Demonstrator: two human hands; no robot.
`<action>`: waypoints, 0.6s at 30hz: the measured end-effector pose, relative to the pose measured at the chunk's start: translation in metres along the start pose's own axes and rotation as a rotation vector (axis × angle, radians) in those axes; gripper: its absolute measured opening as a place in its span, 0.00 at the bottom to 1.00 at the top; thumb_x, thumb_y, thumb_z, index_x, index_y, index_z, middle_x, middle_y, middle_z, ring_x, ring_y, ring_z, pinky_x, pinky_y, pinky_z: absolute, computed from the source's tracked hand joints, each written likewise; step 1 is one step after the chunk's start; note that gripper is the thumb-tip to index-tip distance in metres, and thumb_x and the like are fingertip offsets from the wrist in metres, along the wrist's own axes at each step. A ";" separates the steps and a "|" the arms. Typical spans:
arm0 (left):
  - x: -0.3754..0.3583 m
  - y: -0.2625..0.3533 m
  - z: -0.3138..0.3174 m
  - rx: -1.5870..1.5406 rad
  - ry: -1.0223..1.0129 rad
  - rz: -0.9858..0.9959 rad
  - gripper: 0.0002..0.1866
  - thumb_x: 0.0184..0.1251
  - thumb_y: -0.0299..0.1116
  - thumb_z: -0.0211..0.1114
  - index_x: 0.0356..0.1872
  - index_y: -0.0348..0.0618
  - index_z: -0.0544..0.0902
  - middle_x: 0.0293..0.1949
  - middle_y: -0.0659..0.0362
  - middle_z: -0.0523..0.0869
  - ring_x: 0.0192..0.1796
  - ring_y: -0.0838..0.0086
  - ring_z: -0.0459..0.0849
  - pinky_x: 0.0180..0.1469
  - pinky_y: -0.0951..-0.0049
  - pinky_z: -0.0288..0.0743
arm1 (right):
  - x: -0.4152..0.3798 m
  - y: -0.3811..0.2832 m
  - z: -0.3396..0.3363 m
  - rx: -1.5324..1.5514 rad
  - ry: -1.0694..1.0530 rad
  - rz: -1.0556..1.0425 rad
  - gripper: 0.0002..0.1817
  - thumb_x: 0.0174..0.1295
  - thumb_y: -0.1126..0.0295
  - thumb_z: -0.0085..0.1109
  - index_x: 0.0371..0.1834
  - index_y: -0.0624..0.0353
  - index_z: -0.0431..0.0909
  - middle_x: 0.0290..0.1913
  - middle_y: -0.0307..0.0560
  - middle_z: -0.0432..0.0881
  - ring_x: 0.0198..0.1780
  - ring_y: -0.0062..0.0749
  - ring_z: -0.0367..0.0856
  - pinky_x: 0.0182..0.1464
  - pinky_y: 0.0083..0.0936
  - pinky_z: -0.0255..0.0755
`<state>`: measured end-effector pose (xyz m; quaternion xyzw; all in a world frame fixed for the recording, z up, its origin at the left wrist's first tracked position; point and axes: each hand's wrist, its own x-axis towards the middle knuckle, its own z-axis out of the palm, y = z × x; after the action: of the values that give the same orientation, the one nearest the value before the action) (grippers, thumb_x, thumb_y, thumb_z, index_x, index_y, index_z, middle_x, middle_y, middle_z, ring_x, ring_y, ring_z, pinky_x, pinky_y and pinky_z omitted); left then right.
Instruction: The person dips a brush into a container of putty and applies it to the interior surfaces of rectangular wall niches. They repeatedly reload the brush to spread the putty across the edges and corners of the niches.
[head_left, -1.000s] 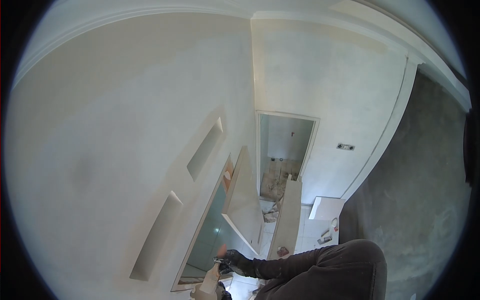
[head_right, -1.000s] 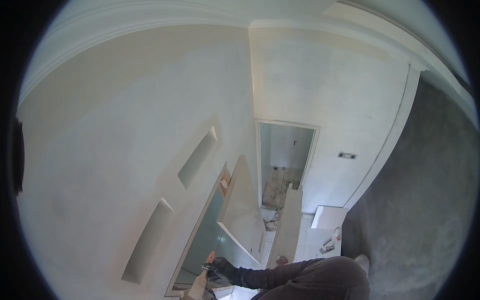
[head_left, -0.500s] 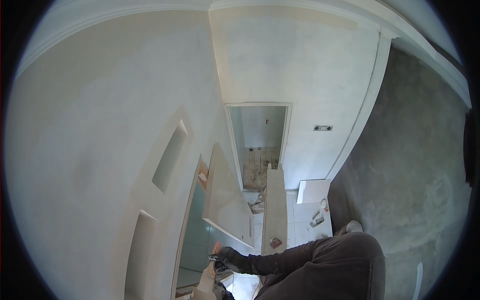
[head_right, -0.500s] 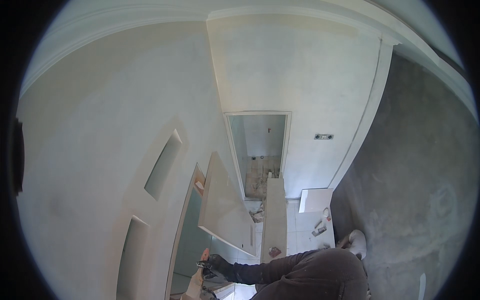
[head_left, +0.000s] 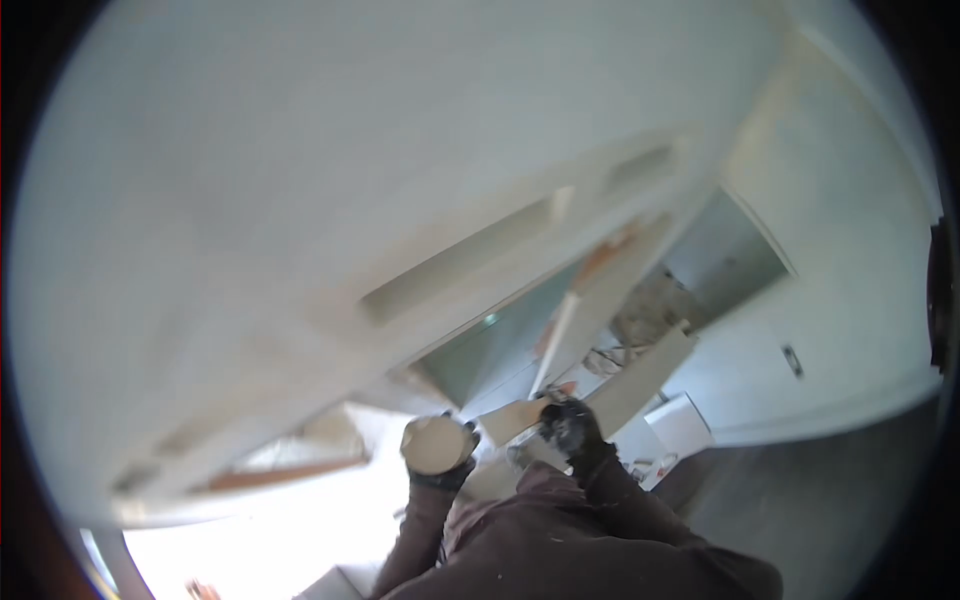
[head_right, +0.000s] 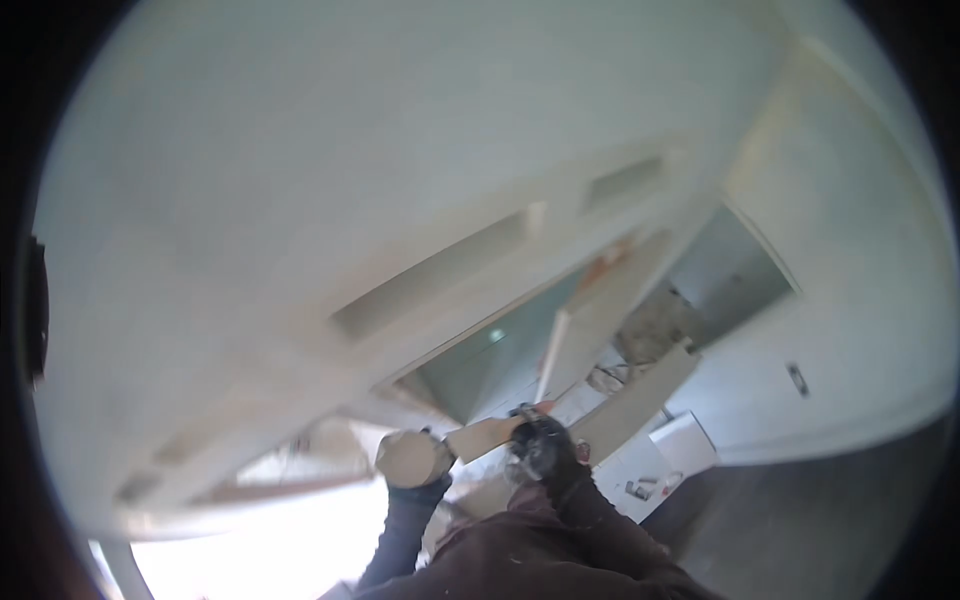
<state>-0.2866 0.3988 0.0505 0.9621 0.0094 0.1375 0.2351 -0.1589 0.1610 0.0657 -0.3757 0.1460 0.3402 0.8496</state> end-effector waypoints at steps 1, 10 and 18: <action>-0.022 -0.017 0.010 -0.435 -0.058 -0.129 0.25 0.62 0.37 0.67 0.63 0.47 0.80 0.62 0.52 0.83 0.66 0.60 0.81 0.63 0.55 0.77 | 0.002 0.012 0.007 -0.047 0.064 0.009 0.12 0.78 0.61 0.53 0.52 0.56 0.80 0.30 0.33 0.75 0.33 0.22 0.75 0.35 0.23 0.72; -0.096 -0.029 -0.024 -1.118 0.143 -0.569 0.28 0.77 0.52 0.52 0.70 0.48 0.73 0.63 0.44 0.82 0.67 0.51 0.79 0.50 0.57 0.83 | 0.000 0.064 0.058 -0.045 -0.062 0.273 0.15 0.80 0.56 0.49 0.53 0.53 0.80 0.35 0.38 0.81 0.36 0.25 0.81 0.31 0.26 0.76; -0.135 -0.002 -0.027 -0.630 0.504 -0.608 0.18 0.65 0.46 0.66 0.54 0.53 0.84 0.50 0.60 0.87 0.55 0.63 0.84 0.55 0.59 0.79 | -0.002 0.065 0.085 -0.076 -0.340 0.333 0.17 0.80 0.60 0.48 0.60 0.60 0.76 0.51 0.47 0.84 0.49 0.35 0.82 0.48 0.32 0.81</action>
<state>-0.4235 0.4016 0.0372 0.7352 0.3036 0.2872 0.5337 -0.2058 0.2544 0.0896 -0.3156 0.0479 0.5391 0.7795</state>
